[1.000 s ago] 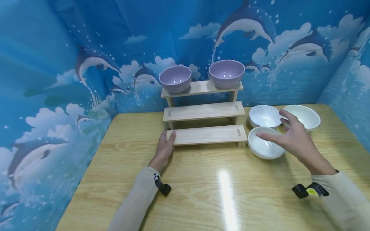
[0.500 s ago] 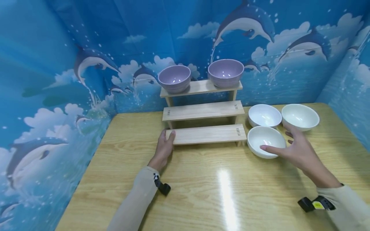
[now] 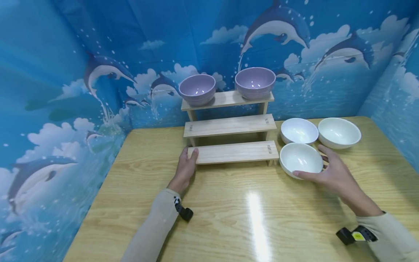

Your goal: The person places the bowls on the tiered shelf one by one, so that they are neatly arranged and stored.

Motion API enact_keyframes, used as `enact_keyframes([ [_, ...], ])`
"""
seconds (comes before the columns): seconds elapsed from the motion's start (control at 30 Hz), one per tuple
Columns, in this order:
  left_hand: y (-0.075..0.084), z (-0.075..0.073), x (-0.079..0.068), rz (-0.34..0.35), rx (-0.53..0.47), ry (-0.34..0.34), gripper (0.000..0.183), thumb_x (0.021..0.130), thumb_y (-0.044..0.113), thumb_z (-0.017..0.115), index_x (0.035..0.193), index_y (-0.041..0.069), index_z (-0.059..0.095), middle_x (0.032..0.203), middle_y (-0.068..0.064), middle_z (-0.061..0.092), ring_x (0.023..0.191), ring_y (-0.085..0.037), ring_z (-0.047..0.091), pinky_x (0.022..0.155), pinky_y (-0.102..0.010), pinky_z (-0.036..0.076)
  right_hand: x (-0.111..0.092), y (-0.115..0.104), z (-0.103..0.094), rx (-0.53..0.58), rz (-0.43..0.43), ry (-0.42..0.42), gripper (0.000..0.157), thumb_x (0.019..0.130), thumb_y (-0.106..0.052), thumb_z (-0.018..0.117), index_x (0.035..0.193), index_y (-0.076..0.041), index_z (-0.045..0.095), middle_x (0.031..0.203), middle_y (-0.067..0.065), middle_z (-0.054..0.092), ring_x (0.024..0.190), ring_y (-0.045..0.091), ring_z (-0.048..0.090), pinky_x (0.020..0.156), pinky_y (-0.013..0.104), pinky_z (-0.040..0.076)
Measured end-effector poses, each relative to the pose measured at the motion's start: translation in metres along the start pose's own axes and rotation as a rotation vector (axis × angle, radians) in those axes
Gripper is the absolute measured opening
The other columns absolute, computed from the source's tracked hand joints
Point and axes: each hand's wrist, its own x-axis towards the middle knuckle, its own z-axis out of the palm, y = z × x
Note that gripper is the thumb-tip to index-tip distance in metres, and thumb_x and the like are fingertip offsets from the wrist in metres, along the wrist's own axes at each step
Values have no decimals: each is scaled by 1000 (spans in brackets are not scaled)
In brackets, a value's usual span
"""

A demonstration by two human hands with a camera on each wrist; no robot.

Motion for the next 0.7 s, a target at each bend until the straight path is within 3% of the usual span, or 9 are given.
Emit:
enact_keyframes([
  [0.3,-1,0,1,-7,-8,11,65,108,45,43,163,18,20,168,-7,18,154,-30,13,123,-55,14,0,0,10,8,-8,43,116,72,-37,93,154,7,24,141,34,41,122,51,45,90,65,44],
  [0.7,0,-1,0,1,-4,-7,66,107,47,43,163,19,19,168,-7,17,154,-30,11,123,-55,12,3,6,18,14,-23,61,122,69,-34,96,155,9,20,141,37,39,119,55,46,87,68,48],
])
